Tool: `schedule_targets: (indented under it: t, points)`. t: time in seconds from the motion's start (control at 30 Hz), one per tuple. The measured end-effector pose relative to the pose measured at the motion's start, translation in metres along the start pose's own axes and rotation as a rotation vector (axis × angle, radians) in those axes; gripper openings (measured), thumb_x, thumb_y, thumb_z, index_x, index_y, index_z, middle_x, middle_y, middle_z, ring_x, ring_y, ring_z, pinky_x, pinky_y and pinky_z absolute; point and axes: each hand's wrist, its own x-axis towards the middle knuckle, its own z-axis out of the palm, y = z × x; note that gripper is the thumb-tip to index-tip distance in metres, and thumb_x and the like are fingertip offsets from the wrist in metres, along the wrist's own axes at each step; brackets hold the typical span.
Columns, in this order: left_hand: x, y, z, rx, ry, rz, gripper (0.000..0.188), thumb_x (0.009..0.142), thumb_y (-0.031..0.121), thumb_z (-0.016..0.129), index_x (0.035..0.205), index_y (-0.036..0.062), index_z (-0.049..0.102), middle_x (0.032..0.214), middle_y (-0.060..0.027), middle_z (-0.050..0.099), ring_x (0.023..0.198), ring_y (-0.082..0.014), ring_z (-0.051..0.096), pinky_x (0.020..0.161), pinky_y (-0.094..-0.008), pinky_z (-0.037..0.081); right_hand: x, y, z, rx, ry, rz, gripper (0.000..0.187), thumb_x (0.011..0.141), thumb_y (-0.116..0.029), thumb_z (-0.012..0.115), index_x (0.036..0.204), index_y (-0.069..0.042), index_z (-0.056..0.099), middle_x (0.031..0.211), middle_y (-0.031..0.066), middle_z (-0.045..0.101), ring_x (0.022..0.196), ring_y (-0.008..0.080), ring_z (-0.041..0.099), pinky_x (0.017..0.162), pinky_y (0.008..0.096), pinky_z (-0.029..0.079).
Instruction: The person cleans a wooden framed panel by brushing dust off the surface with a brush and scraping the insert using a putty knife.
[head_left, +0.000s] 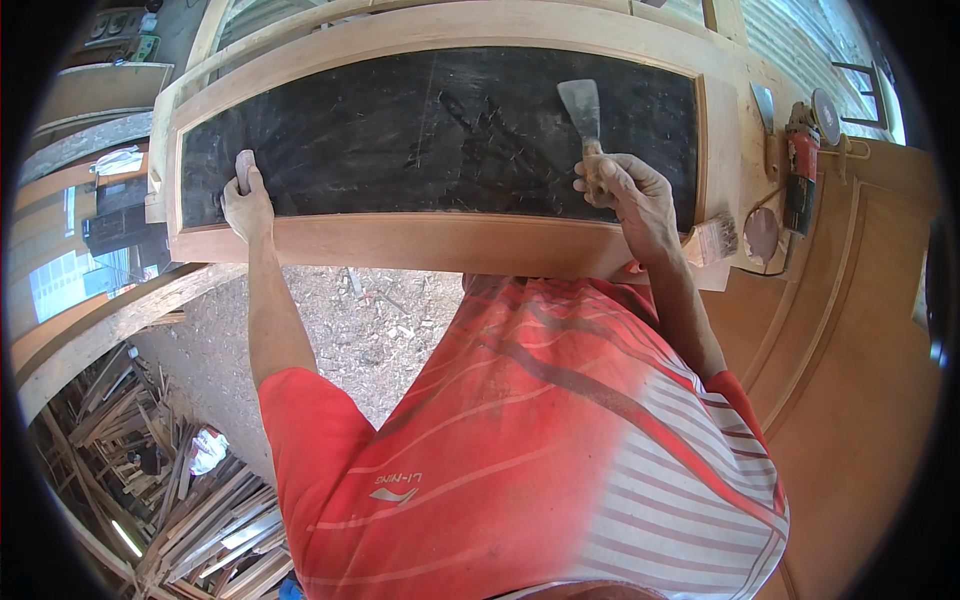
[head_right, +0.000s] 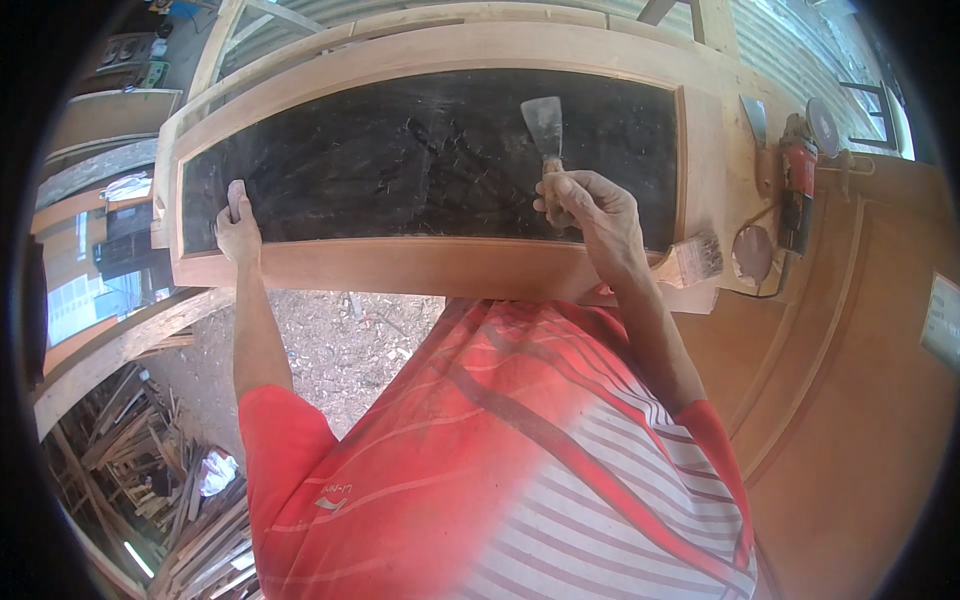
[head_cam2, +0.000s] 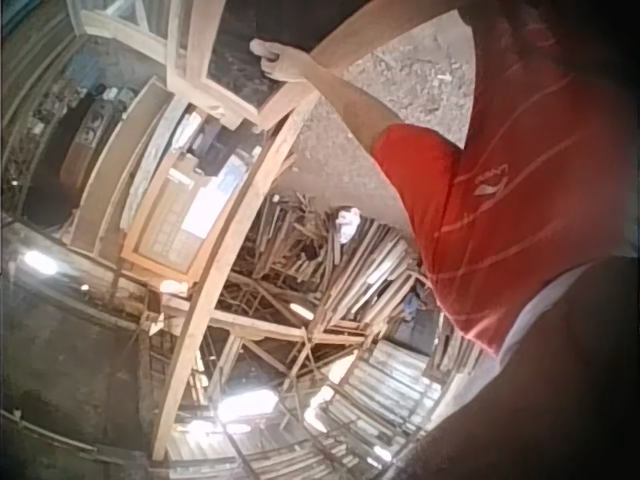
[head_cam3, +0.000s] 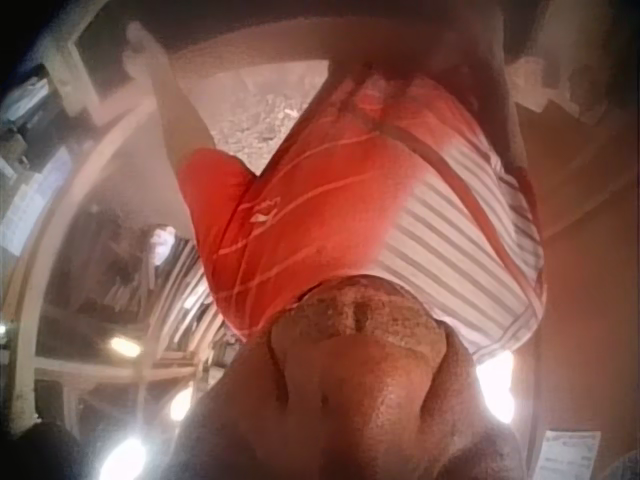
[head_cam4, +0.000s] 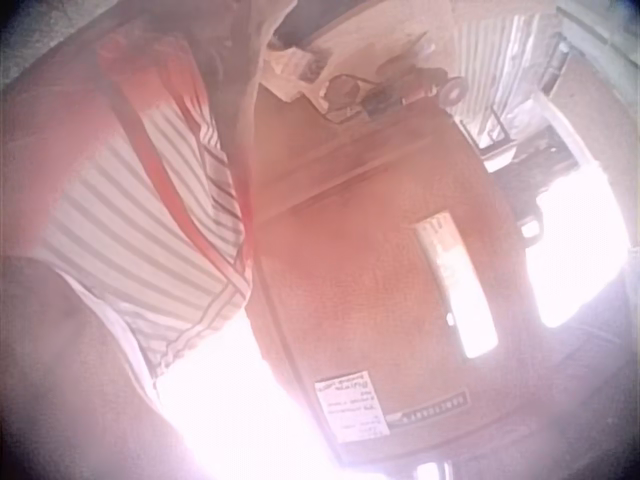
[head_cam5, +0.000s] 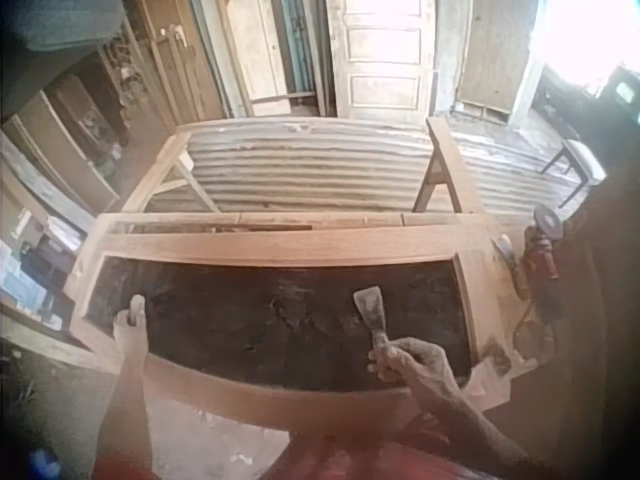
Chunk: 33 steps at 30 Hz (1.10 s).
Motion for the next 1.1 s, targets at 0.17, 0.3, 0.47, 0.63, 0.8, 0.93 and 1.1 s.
schedule_targets:
  t: [0.17, 0.3, 0.47, 0.63, 0.8, 0.93, 1.1]
  points:
    - [-0.002, 0.003, -0.001, 0.002, 0.020, 0.004, 0.062, 0.091, 0.055, 0.070, 0.115, -0.0023, 0.072, 0.107, -0.0213, 0.074, 0.101, -0.0356, 0.070, 0.093, -0.0462, 0.052, -0.002, 0.000, 0.003, -0.024, -0.011, 0.065, 0.026, 0.107, -0.016, 0.059, 0.125, 0.000, 0.069, 0.118, 0.0116, 0.073, 0.094, 0.0179, 0.072, 0.081, 0.0309, 0.059]
    - [-0.001, -0.002, 0.001, -0.001, 0.038, 0.023, 0.062, 0.091, 0.054, 0.070, 0.115, -0.0025, 0.072, 0.106, -0.0215, 0.073, 0.102, -0.0358, 0.069, 0.093, -0.0461, 0.052, -0.001, 0.001, 0.001, 0.043, 0.020, -0.056, 0.027, 0.106, -0.013, 0.058, 0.129, 0.000, 0.067, 0.117, 0.0116, 0.072, 0.101, 0.0206, 0.072, 0.087, 0.0321, 0.058]
    - [-0.003, 0.003, -0.002, -0.018, -0.007, -0.003, 0.060, 0.092, 0.053, 0.069, 0.114, -0.0025, 0.071, 0.109, -0.0216, 0.071, 0.105, -0.0373, 0.066, 0.094, -0.0472, 0.050, 0.005, -0.003, -0.011, 0.140, 0.141, -0.112, 0.028, 0.107, -0.013, 0.057, 0.129, 0.002, 0.065, 0.117, 0.0147, 0.071, 0.107, 0.0245, 0.072, 0.092, 0.0335, 0.057]
    - [-0.003, 0.005, -0.003, -0.031, -0.003, -0.011, 0.059, 0.092, 0.052, 0.069, 0.114, -0.0026, 0.070, 0.111, -0.0214, 0.068, 0.106, -0.0387, 0.064, 0.095, -0.0485, 0.049, 0.003, 0.005, -0.021, 0.218, 0.169, -0.231, 0.025, 0.107, -0.011, 0.057, 0.126, 0.003, 0.066, 0.117, 0.0159, 0.071, 0.104, 0.0235, 0.072, 0.092, 0.0353, 0.059]
    - [-0.003, 0.009, -0.004, 0.020, -0.012, 0.008, 0.061, 0.092, 0.054, 0.069, 0.116, -0.0025, 0.072, 0.109, -0.0217, 0.073, 0.103, -0.0368, 0.069, 0.094, -0.0470, 0.051, 0.002, 0.008, -0.027, 0.154, 0.205, -0.246, 0.023, 0.107, -0.010, 0.057, 0.124, 0.002, 0.067, 0.118, 0.0163, 0.071, 0.100, 0.0218, 0.071, 0.087, 0.0347, 0.060]
    - [-0.001, 0.000, -0.001, 0.027, 0.024, 0.017, 0.061, 0.092, 0.054, 0.069, 0.116, -0.0026, 0.072, 0.109, -0.0217, 0.073, 0.102, -0.0368, 0.069, 0.095, -0.0469, 0.051, 0.001, 0.002, -0.024, 0.164, 0.170, -0.172, 0.026, 0.106, -0.010, 0.055, 0.128, 0.001, 0.065, 0.116, 0.0160, 0.070, 0.096, 0.0213, 0.071, 0.083, 0.0335, 0.060]
    - [-0.001, -0.001, 0.001, 0.000, 0.018, 0.022, 0.062, 0.092, 0.053, 0.069, 0.116, -0.0036, 0.072, 0.109, -0.0221, 0.072, 0.103, -0.0366, 0.068, 0.095, -0.0469, 0.051, -0.001, -0.003, -0.020, 0.199, 0.113, -0.035, 0.031, 0.103, -0.005, 0.053, 0.131, 0.001, 0.064, 0.114, 0.0141, 0.071, 0.093, 0.0198, 0.071, 0.080, 0.0318, 0.059]
